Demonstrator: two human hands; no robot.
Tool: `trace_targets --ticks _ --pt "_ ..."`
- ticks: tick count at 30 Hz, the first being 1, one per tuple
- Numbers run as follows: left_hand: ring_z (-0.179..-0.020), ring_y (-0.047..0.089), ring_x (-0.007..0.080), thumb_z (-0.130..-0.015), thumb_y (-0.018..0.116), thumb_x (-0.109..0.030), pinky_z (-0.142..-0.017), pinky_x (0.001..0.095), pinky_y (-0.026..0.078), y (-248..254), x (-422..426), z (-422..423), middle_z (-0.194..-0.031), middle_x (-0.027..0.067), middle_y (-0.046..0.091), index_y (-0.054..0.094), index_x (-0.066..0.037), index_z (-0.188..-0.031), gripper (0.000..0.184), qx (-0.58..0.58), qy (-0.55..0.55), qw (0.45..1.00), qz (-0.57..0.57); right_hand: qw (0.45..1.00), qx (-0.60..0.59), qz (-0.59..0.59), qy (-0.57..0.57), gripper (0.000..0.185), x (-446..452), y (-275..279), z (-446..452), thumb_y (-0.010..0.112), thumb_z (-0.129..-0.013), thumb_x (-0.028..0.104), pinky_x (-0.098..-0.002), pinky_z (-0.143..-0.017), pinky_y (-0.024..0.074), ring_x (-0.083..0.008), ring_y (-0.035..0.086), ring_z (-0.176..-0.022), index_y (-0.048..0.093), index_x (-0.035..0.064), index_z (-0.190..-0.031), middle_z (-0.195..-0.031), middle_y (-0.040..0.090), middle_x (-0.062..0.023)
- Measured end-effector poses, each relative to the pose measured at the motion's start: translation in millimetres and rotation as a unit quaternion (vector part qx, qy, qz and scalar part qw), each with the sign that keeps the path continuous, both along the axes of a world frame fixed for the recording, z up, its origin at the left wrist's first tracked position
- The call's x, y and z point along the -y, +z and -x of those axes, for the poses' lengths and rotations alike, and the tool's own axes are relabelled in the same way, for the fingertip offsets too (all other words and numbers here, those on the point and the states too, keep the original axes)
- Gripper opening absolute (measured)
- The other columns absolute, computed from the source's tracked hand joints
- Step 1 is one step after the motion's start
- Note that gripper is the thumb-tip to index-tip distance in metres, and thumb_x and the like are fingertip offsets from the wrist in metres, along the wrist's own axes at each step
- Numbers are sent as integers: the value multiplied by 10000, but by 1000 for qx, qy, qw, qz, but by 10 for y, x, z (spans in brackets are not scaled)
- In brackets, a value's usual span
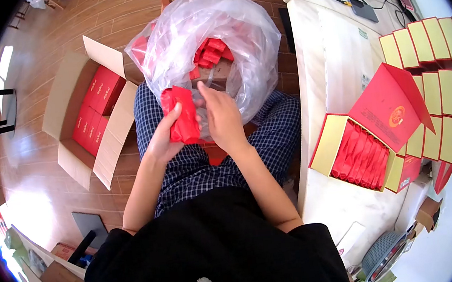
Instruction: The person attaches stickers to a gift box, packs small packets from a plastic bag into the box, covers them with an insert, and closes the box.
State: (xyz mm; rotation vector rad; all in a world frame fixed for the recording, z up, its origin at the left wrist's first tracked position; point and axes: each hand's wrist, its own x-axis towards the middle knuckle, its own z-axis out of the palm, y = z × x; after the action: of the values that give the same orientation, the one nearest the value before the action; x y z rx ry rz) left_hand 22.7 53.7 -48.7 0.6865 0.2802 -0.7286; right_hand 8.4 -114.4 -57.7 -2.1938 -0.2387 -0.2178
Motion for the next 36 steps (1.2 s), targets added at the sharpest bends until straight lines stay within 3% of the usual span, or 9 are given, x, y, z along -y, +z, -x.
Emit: trace_targets --ticks 3,7,9,19,23,25,26,29,36 --pt "-963 607 182 -970 507 -384 -892 350 482 36 -63 -102 -1139 104 594 479 -53 -1250 434 -32 20 999 9 990 15 -122 66 644 -1 142 78 646 -843 290 -433 -1017 354 -352 467 -1225 418 22 -1382 -1354 486 -166" --pt "-1089 567 195 -970 493 -418 -907 361 478 288 142 -62 -1195 98 577 477 -91 -1260 437 -54 80 995 26 993 80 -20 88 803 -215 321 69 664 -780 494 -452 -1077 292 -350 384 -1322 431 -4 -1365 -1430 415 -177" --pt "-983 611 180 -979 473 -411 -841 328 510 351 204 -49 -1111 83 611 532 -101 -1184 377 -79 107 990 51 990 107 8 88 846 -205 329 54 655 -735 541 -451 -1079 292 -342 412 -1304 455 -8 -1346 -1408 447 -171" --pt "-845 597 156 -969 476 -452 -763 312 496 362 267 36 -931 42 611 559 -91 -1041 377 -86 80 975 187 973 201 -113 20 277 -276 484 173 778 -698 155 -358 -774 490 -274 606 -859 667 5 -903 -960 656 -112" --pt "-772 546 183 -979 476 -408 -733 305 466 355 266 -42 -839 59 551 490 -71 -983 337 45 252 964 -71 964 164 -198 -68 133 -368 492 240 716 -774 46 -331 -683 474 -261 572 -738 621 16 -863 -810 600 -119" --pt "-808 537 165 -990 469 -361 -738 303 459 359 325 -21 -871 59 539 458 -71 -1048 295 131 348 915 -154 943 20 -297 -148 189 -422 524 254 705 -791 87 -326 -650 461 -253 553 -692 596 6 -923 -741 567 -108" --pt "-836 527 158 -995 463 -339 -764 305 450 341 350 5 -895 60 528 436 -74 -1081 280 182 372 885 -211 969 -35 -210 -126 276 -406 554 257 708 -800 187 -343 -614 444 -255 542 -659 565 -1 -944 -710 534 -107" --pt "-920 487 151 -1005 436 -303 -862 321 409 283 395 79 -971 65 490 378 -73 -1169 289 292 394 826 -279 996 61 30 -59 364 -415 490 193 654 -811 358 -404 -549 419 -310 539 -626 558 8 -776 -685 521 -133" --pt "-944 457 158 -1012 395 -293 -881 319 384 345 387 144 -1001 69 462 363 -60 -1192 296 377 372 820 -216 996 67 -7 -61 298 -431 535 247 601 -845 271 -425 -521 414 -330 534 -601 554 11 -707 -656 517 -132"
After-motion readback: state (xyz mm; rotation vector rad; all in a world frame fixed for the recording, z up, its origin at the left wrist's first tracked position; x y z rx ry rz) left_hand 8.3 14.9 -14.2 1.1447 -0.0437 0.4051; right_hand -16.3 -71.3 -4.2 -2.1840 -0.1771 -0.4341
